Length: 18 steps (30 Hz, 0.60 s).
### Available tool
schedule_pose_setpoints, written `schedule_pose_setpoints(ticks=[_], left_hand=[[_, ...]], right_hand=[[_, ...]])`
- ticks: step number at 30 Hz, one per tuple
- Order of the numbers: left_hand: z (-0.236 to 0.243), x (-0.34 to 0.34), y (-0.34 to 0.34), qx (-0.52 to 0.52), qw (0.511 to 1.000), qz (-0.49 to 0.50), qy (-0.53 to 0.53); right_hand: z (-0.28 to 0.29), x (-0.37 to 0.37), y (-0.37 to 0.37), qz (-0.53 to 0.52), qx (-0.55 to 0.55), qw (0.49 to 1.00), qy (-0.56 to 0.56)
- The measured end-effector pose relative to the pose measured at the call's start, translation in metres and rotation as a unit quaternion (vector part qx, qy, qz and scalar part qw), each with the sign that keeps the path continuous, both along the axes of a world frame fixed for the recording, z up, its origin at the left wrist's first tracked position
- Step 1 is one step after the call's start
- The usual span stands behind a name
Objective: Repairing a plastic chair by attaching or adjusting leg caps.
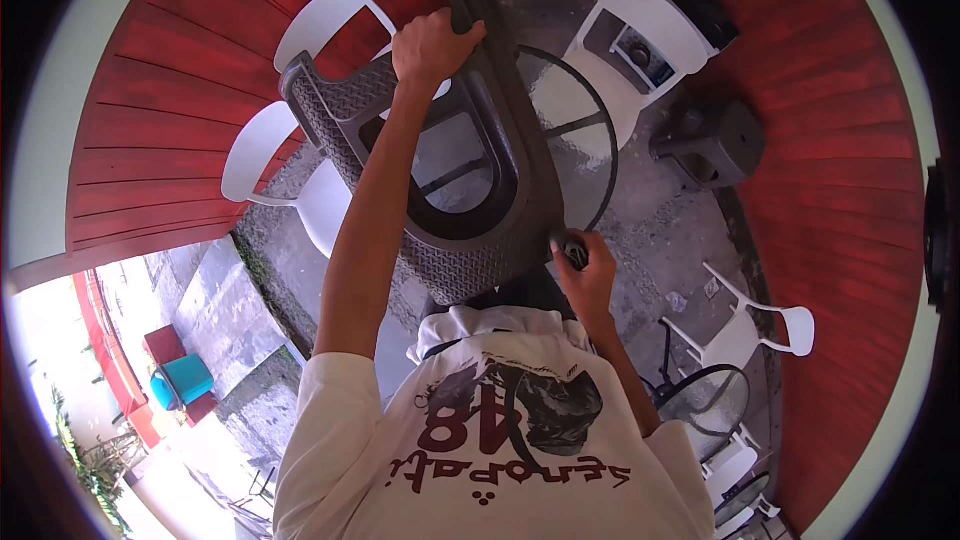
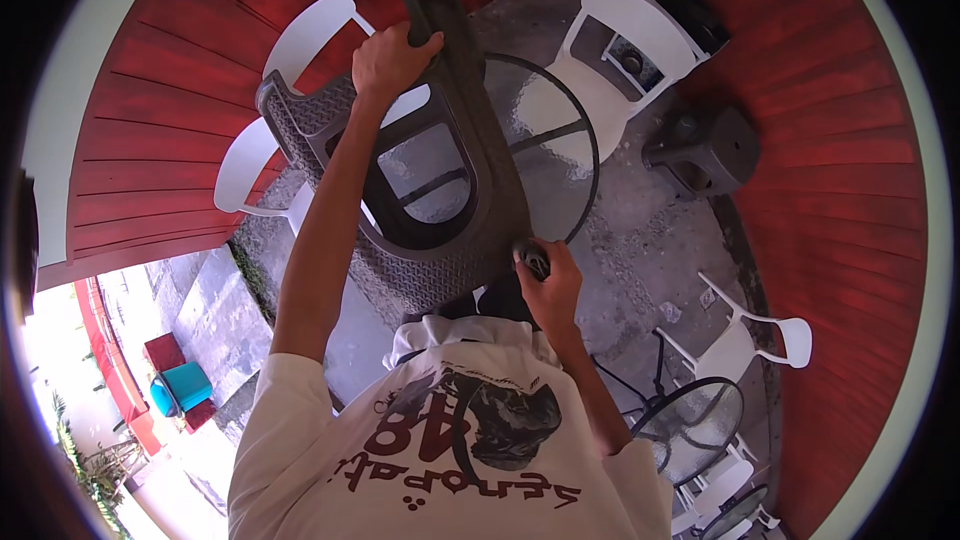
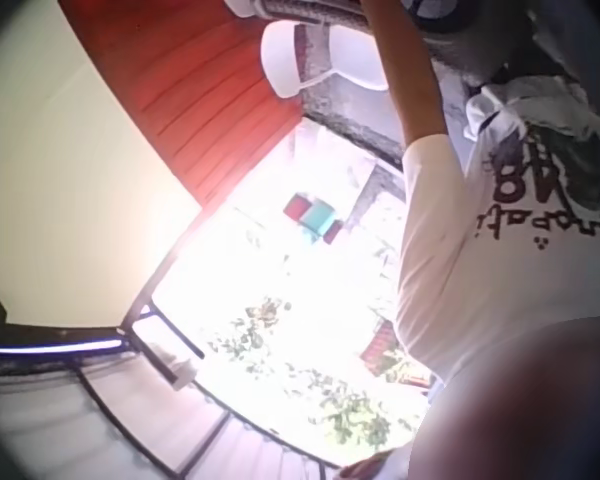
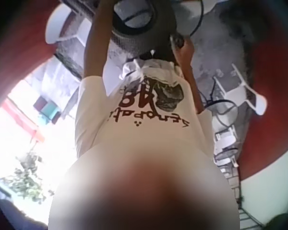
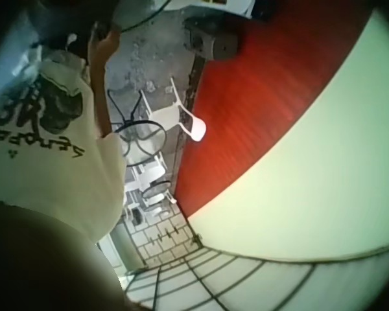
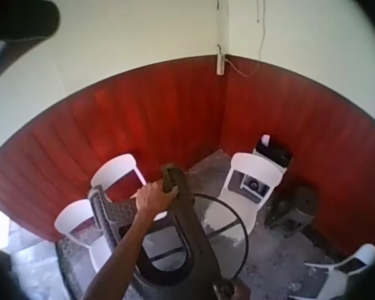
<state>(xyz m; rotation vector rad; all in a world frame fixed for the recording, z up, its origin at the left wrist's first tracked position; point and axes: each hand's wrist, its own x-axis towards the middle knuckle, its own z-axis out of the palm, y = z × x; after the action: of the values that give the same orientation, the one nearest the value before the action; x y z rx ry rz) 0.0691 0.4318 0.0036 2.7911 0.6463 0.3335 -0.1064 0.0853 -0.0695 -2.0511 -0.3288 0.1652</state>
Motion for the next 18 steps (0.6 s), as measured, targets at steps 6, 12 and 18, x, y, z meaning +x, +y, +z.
schedule_pose_setpoints(ticks=[6, 12, 18], left_hand=[[0.0, 0.002, -0.007, 0.006, 1.0, -0.001, -0.025], [0.0, 0.005, -0.009, 0.013, 1.0, -0.003, -0.028], [-0.001, -0.003, -0.002, -0.005, 0.997, -0.01, -0.072]], right_hand=[[-0.001, -0.04, 0.022, 0.044, -0.006, 0.999, -0.02], [-0.006, -0.008, 0.006, -0.015, 0.02, 1.0, 0.004], [0.006, -0.023, 0.022, 0.092, 0.0, 0.995, -0.034]])
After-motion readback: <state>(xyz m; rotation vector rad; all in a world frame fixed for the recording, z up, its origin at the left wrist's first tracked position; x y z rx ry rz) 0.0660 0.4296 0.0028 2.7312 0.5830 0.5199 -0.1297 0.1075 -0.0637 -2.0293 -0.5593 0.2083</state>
